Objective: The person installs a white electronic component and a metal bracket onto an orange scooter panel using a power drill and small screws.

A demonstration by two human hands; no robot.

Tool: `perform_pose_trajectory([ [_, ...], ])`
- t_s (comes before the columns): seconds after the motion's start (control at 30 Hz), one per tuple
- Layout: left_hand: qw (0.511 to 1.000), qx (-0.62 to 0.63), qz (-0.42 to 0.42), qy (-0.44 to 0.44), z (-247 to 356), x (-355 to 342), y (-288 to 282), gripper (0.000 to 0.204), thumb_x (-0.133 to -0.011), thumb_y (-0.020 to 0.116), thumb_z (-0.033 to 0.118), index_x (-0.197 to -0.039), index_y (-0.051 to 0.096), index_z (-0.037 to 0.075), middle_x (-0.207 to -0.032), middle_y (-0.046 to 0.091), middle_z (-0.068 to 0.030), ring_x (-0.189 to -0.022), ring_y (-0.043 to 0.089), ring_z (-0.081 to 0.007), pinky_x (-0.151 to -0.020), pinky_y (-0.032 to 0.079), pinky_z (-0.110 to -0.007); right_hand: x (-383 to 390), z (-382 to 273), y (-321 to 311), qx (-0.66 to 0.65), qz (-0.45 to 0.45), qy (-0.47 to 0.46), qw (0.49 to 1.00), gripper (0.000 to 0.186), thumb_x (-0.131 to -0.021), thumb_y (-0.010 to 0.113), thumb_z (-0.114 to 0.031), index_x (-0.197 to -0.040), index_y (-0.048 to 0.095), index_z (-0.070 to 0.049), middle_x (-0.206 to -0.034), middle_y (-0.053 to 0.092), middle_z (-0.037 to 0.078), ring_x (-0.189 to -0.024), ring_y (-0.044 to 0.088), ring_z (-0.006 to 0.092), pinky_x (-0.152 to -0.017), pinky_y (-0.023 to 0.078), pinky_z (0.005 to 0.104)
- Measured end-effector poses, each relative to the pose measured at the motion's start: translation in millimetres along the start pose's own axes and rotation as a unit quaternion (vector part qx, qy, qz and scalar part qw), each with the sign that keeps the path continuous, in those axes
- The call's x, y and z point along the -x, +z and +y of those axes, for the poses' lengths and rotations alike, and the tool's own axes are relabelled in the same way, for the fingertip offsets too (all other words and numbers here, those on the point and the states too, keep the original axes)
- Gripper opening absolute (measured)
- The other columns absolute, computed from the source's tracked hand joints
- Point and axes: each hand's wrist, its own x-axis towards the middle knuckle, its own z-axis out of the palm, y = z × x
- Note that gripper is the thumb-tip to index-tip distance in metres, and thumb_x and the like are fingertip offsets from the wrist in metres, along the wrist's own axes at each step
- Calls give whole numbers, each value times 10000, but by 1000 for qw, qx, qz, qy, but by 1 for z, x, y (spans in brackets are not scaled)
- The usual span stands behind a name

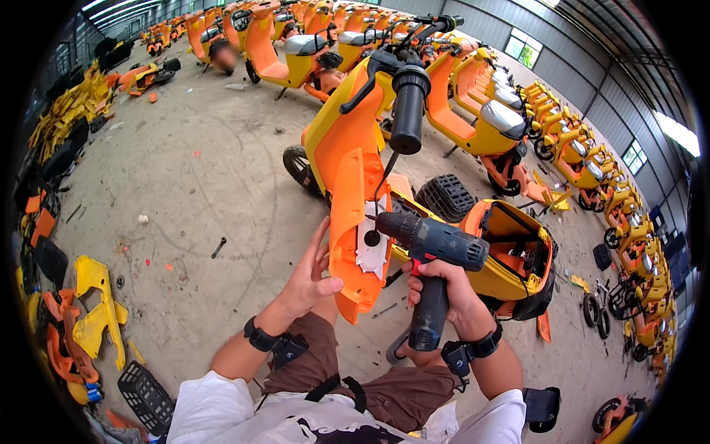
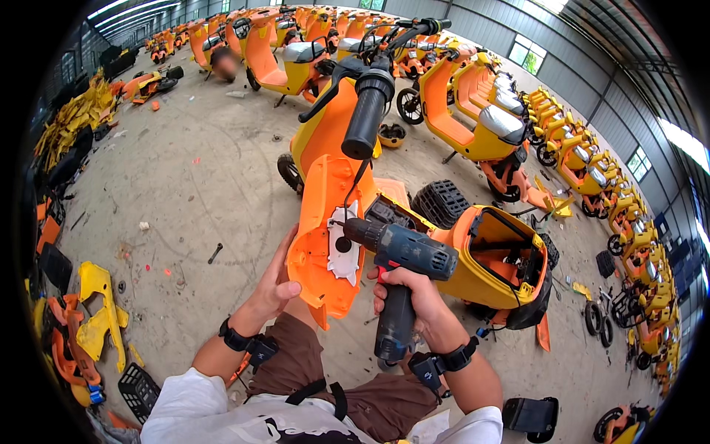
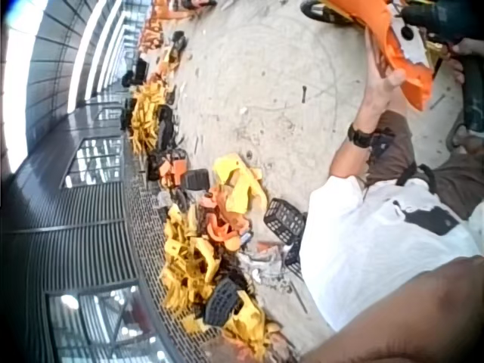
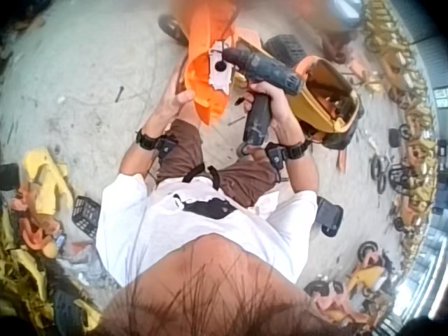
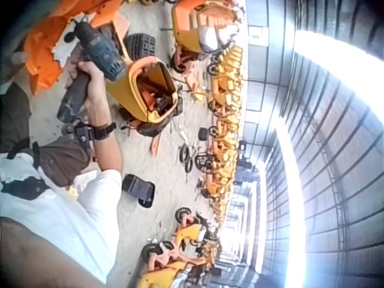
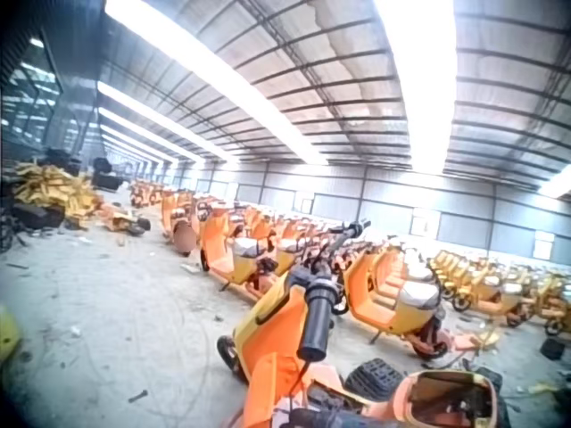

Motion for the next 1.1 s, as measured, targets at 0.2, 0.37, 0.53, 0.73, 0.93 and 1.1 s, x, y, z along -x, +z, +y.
perform_pose_trajectory([
  [0.2,1000,-2,0,-9,8,1,-6,1287,-637,821,438,-1569,14,68,-1544,271,-199,-1414,328,-307,-1153,258,-419,-5,3,4,-7,-10,-5,1000,359,-806,587,-204,-1053,576,55,-717,551,93,-585,575,226,-585,511,354],
  [0.37,1000,-8,-2,-8,1,2,-12,1295,-625,827,451,-1572,21,89,-1546,274,-188,-1417,322,-313,-1141,281,-438,-6,3,3,-19,-13,9,1000,343,-810,591,-195,-1044,574,55,-716,550,93,-583,572,228,-584,510,352],
  [0.53,1000,-17,-9,-15,6,2,-10,1301,-620,824,468,-1571,19,96,-1542,276,-184,-1419,319,-319,-1110,341,-451,-7,4,-1,-18,-23,5,1000,338,-808,599,-192,-1030,577,61,-715,548,100,-579,572,230,-585,513,354],
  [0.73,999,-33,-14,-20,8,0,-9,1300,-621,815,481,-1570,13,97,-1534,285,-184,-1410,335,-318,-1088,376,-450,-10,6,-8,12,-39,-17,999,327,-810,594,-171,-1034,582,67,-710,549,97,-574,586,233,-576,519,355],
  [0.93,1000,-25,-13,-1,4,-2,-11,1265,-638,787,484,-1571,27,91,-1505,340,-184,-1397,356,-313,-1127,314,-432,-12,11,-10,86,-36,-54,994,305,-803,597,-141,-1028,591,65,-701,556,96,-598,608,229,-588,531,352],
  [1.1,1000,-8,-15,-11,5,-2,-8,1258,-639,783,485,-1571,37,85,-1501,354,-184,-1398,353,-314,-1150,271,-424,-16,17,-18,105,-46,-108,988,323,-812,607,-70,-1114,566,39,-760,606,122,-600,623,228,-588,558,371],
])
